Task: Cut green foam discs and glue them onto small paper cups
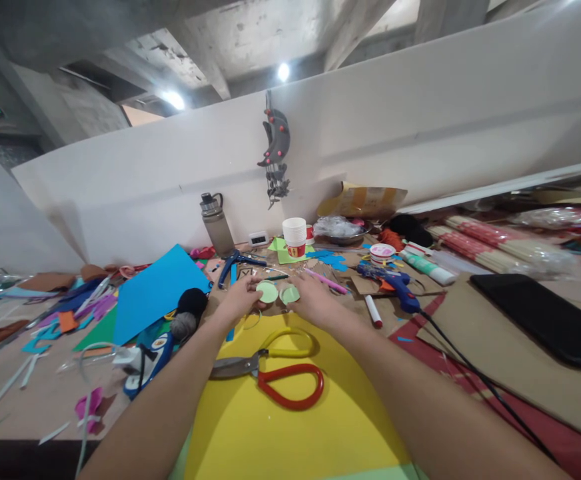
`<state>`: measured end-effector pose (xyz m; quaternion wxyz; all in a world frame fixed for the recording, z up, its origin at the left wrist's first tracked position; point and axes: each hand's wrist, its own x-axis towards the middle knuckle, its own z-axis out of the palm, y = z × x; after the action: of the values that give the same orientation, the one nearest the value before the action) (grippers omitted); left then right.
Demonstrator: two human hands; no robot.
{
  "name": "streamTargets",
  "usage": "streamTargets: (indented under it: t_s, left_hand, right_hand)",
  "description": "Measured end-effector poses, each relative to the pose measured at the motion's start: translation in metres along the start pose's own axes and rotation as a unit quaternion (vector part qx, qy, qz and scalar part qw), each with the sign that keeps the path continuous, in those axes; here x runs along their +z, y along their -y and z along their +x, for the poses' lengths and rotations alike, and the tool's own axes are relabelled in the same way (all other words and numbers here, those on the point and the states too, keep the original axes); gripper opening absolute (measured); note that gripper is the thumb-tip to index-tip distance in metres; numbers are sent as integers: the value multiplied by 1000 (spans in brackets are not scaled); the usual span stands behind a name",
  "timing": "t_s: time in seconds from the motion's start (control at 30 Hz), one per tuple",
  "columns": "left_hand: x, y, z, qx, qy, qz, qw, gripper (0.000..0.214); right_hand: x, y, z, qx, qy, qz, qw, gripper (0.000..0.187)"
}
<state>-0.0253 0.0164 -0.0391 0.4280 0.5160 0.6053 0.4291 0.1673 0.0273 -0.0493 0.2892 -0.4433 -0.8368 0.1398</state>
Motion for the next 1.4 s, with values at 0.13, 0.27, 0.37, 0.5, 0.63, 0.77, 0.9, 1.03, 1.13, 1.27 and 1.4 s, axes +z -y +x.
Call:
streamTargets:
  t_s: [0.13,0.27,0.37,0.5,0.63,0.77,0.9,1.03,1.13,1.27,1.4]
  left_hand:
    - [-2,-5,1,15,-30,-10,999,28]
    - [-2,-8,0,13,-40,-17,999,27]
    - [-3,-7,-1,-3,-34,-14,999,26]
    - [-5,-4,1,-10,-26,-18,999,26]
    - [-7,1,6,-2,-28,-17,999,26]
    - [-7,4,7,0,-28,-12,1000,25]
    - [-8,7,9,9,-30,-4,1000,25]
    - [-11,6,12,48,-43,11,998,23]
    - [-13,2,11,95,-59,15,994,20]
    - [-10,-7,4,78,-67,-41,994,16]
    - [-4,-16,-7,33,6,-142,989,19]
  right_hand:
    - [3,-3,4,5,-38,26,999,56]
    - [1,-2,3,38,-34,46,998,55]
    - [-3,1,3,32,-52,72,996,58]
    - [-5,3,4,33,-84,82,993,55]
    - [-5,0,5,62,-124,49,989,50]
    - [-5,-3,7,86,-131,54,986,47]
    - [-4,-4,8,102,-138,90,981,44]
    - [-3,-5,8,96,-147,129,976,46]
    - [-4,-2,7,90,-157,149,972,51]
    - [-9,7,6,75,-178,171,966,54]
    - [-8,17,3,23,-166,173,970,57]
